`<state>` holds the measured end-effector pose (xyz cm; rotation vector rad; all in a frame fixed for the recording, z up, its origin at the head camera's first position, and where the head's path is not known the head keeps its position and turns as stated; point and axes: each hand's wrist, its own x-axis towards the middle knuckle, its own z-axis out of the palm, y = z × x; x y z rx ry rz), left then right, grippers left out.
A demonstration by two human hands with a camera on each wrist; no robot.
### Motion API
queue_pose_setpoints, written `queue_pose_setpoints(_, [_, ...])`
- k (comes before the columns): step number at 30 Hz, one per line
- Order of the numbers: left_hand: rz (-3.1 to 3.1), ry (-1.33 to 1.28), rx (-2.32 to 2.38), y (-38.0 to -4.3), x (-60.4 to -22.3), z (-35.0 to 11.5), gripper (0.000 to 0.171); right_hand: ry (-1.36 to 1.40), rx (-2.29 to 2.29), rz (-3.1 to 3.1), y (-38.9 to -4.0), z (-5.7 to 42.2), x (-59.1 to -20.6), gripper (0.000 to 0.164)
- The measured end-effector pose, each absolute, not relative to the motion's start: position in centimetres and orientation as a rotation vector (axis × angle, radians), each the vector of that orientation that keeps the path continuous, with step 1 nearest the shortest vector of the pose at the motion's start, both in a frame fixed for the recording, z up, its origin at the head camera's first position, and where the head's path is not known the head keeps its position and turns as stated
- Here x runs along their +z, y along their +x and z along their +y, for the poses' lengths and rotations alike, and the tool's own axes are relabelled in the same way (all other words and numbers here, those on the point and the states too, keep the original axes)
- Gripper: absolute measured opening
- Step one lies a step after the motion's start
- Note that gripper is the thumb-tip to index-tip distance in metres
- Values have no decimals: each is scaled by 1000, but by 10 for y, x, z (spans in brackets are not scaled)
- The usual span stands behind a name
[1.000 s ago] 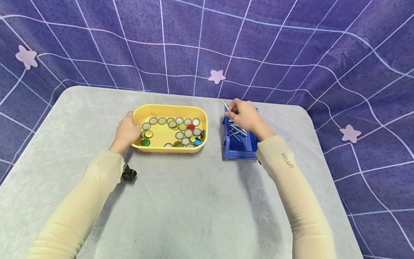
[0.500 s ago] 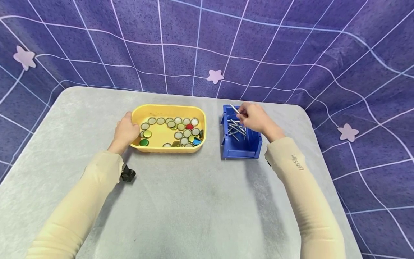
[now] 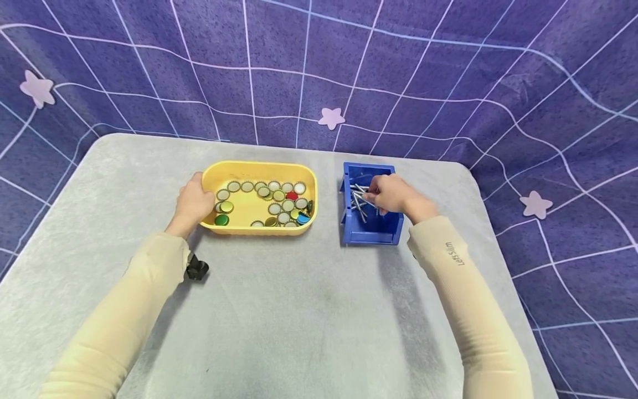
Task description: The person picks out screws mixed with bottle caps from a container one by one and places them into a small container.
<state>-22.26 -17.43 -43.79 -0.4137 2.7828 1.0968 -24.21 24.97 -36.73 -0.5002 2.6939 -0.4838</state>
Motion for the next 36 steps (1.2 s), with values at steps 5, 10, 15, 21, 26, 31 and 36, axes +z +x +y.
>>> queue_pose_setpoints(5, [2776, -410, 1091, -221, -439, -173, 61, -561, -422, 2736, -241, 248, -367, 23])
queue_pose_setpoints(10, [2784, -402, 1091, -221, -439, -173, 62, -602, -406, 2782, -242, 247, -365, 20])
queue_pose_setpoints(15, [2770, -386, 1095, -223, -438, -174, 64, -581, -418, 2793, -243, 248, -364, 20])
queue_pose_setpoints(21, [2767, -380, 1088, -222, -436, -176, 64, -595, -443, 2809, -243, 247, -367, 22])
queue_pose_setpoints(26, [2735, -395, 1125, -221, -437, -178, 65, -596, -483, 2854, -242, 246, -369, 20])
queue_pose_setpoints(31, [2719, -389, 1201, -221, -439, -180, 62, -575, -579, 2892, -240, 247, -370, 21])
queue_pose_setpoints(36, [2679, -361, 1291, -222, -442, -182, 54, -551, -678, 2931, -237, 246, -370, 27])
